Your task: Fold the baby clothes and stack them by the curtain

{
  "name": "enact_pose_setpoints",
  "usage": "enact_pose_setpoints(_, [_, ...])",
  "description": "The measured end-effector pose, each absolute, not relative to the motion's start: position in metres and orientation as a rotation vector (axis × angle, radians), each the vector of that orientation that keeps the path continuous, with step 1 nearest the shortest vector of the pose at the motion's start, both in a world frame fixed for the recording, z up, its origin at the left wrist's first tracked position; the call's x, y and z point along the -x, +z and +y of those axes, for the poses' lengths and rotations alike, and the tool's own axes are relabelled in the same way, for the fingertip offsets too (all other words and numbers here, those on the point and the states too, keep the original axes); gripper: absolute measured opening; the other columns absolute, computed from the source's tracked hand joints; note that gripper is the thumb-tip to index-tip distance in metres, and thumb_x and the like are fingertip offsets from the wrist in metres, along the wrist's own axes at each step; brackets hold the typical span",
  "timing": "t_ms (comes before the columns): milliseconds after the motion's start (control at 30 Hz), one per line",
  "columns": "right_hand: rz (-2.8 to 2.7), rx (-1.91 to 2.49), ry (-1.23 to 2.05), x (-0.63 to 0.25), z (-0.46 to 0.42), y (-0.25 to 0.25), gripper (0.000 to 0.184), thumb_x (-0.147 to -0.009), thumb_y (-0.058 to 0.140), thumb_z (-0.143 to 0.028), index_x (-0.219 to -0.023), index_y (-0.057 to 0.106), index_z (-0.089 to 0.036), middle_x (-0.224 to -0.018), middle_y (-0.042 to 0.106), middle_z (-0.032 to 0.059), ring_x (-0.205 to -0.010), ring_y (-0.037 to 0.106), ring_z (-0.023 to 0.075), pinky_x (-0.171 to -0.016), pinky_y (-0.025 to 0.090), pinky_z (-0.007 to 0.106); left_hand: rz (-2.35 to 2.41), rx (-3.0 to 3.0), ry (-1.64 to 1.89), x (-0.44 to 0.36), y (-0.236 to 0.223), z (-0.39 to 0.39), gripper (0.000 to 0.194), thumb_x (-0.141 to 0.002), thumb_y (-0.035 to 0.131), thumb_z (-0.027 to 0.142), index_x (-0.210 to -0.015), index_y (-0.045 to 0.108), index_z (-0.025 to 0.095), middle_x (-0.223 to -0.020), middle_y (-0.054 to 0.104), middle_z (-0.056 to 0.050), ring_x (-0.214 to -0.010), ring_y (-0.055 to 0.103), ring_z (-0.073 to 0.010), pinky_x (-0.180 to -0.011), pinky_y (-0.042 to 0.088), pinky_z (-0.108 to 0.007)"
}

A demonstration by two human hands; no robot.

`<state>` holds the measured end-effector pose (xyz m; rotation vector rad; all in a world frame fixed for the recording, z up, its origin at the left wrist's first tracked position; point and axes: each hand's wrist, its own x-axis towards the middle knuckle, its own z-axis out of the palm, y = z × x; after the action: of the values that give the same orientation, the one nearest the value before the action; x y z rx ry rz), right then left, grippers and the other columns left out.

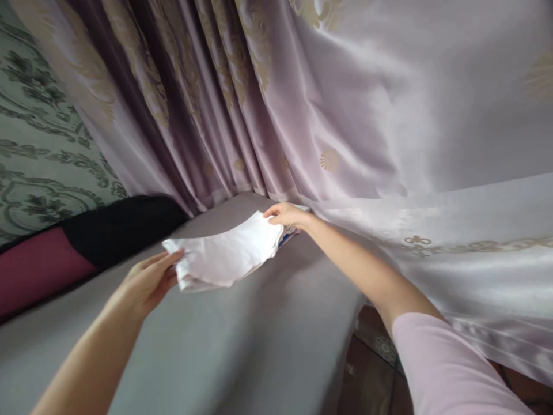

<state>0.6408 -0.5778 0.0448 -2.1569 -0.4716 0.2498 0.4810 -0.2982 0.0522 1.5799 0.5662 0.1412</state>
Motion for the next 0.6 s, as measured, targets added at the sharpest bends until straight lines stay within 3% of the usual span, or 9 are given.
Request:
enact_pose_setpoints(200, [-0.392, 2.615, -0.009, -0.717, -0.621, 0.062, 0.041, -0.078, 0.053, -0.003, -0.113, 0.071, -0.015, -0.114, 0.07, 0.0058, -0.099, 0.065, 0.0152, -0.084, 0.047, 0.018, 0.364, -1.261, 0.164, -0.565, 0.028, -0.369, 0.007, -0.081, 0.063, 0.009, -0.088, 0.063, 0.01, -0.071, 0.067, -0.003, -0.05, 0.063, -0.0103, -0.05, 0.056, -0.022])
enact_pose_setpoints(467, [-0.35, 2.805, -0.134, -0.76, -0.63, 0.054, 0.045, -0.083, 0.048, -0.002, -0.12, 0.066, -0.021, -0.131, 0.061, 0.0065, -0.12, 0.055, 0.0196, -0.098, 0.04, 0.029, 0.383, -1.156, 0.177, -0.615, -0.008, -0.401, 0.016, -0.078, 0.068, 0.015, -0.092, 0.06, 0.013, -0.07, 0.064, 0.001, -0.045, 0.059, -0.0071, -0.047, 0.053, -0.019])
enact_pose_setpoints(600, [-0.332, 2.9, -0.182, -0.771, -0.633, 0.041, 0.041, -0.087, 0.048, -0.009, -0.121, 0.065, -0.024, -0.129, 0.062, 0.0072, -0.118, 0.056, 0.0217, -0.098, 0.041, 0.033, 0.376, -1.141, 0.132, -0.619, -0.027, -0.405, 0.016, -0.08, 0.068, 0.017, -0.092, 0.06, 0.014, -0.071, 0.064, 0.0, -0.047, 0.06, -0.0078, -0.049, 0.053, -0.02])
